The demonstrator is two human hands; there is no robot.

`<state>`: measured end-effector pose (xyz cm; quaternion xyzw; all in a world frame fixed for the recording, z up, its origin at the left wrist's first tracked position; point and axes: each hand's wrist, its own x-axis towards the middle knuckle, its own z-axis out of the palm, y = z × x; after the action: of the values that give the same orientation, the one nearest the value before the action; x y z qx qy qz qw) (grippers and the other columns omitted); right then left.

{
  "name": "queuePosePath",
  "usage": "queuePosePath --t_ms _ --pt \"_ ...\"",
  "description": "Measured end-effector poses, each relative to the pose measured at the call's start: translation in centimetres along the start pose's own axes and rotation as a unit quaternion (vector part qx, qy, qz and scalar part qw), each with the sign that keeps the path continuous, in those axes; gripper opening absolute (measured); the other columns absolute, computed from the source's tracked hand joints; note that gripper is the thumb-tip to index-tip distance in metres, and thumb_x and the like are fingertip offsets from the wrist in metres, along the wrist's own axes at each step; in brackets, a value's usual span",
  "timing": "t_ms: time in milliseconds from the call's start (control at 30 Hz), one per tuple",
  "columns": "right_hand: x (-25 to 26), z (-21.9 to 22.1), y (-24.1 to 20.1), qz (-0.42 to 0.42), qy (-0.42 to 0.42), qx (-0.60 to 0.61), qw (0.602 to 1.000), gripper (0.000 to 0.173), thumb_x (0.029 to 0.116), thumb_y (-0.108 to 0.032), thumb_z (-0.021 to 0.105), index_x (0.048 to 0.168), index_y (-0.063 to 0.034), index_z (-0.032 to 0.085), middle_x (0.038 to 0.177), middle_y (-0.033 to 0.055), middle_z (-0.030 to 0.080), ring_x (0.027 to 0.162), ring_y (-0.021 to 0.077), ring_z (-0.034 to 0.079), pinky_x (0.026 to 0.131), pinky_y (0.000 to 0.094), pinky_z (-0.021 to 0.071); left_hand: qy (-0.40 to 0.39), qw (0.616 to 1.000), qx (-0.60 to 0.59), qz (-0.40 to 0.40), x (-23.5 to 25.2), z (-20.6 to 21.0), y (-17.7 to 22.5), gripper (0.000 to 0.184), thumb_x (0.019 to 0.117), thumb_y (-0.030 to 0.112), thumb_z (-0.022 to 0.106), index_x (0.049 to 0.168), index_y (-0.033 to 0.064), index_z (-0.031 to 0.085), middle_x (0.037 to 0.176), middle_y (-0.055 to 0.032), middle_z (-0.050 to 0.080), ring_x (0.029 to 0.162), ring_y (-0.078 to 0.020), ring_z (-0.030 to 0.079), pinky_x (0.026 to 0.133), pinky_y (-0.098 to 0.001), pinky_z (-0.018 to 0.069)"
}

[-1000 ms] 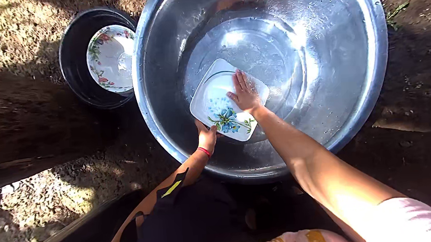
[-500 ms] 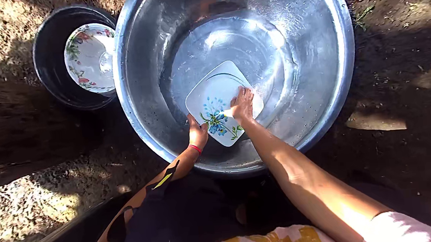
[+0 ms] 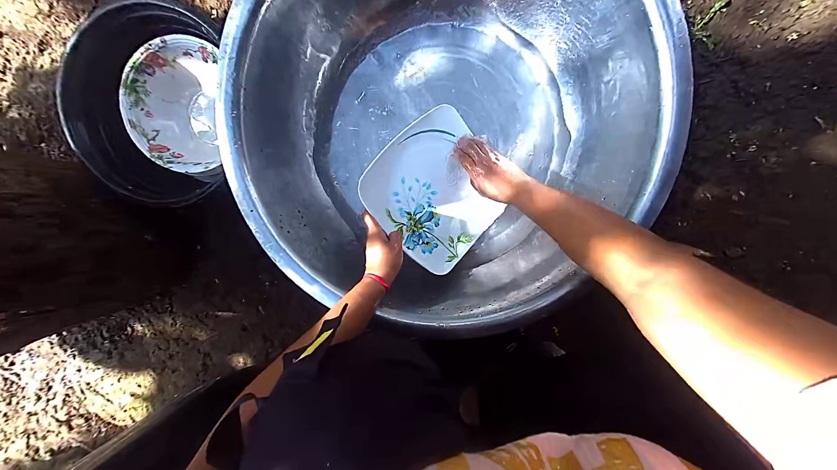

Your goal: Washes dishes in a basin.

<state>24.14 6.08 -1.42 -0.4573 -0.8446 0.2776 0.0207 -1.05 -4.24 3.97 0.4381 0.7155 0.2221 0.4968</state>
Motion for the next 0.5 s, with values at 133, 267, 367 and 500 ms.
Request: queuePosePath --t_ms 133,267,367,500 --pt "-1.2 0.0 1.3 -0.015 -0.043 -0.021 0.999 0.04 0.0988 0.005 0.047 0.137 0.0129 0.053 0.144 0.0314 0.052 0.138 0.0471 0.047 0.115 0.0551 0.0384 0.001 1.0 -0.012 0.017 -0.1 -0.3 0.2 0.073 0.0999 -0.003 0.049 0.16 -0.0042 0.008 0.156 -0.0294 0.039 0.14 -0.0364 0.048 0.115 -0.0479 0.0402" --pt "-2.5 -0.4 2.0 -0.045 -0.084 -0.046 0.994 0.04 0.1008 0.005 0.04 0.138 0.0132 0.052 0.149 0.0302 0.049 0.143 0.0452 0.042 0.121 0.0521 0.0298 0.013 0.999 -0.031 0.004 0.2 0.1 0.6 0.075 0.0962 -0.01 0.05 0.159 -0.0055 0.01 0.152 -0.0311 0.042 0.139 -0.0332 0.049 0.115 -0.0438 0.0399" --pt "0.2 -2.1 1.6 -0.06 -0.062 -0.057 0.995 0.048 0.1022 0.002 0.041 0.149 0.0127 0.041 0.16 0.0294 0.035 0.151 0.0437 0.031 0.125 0.0512 0.0218 0.001 1.0 -0.002 0.03 -0.2 -0.1 0.5 0.073 0.0992 -0.006 0.049 0.159 -0.005 0.007 0.154 -0.0303 0.041 0.139 -0.0354 0.049 0.114 -0.0466 0.0409" --pt "-1.4 -1.3 1.3 -0.052 -0.112 -0.033 0.992 0.047 0.0958 0.006 0.052 0.143 0.0127 0.048 0.151 0.0308 0.046 0.144 0.0454 0.041 0.121 0.0527 0.0298 0.008 0.999 -0.008 0.039 -0.1 0.0 0.2 0.072 0.0987 -0.006 0.049 0.158 -0.0056 0.01 0.153 -0.0299 0.042 0.138 -0.0354 0.051 0.113 -0.0464 0.0423"
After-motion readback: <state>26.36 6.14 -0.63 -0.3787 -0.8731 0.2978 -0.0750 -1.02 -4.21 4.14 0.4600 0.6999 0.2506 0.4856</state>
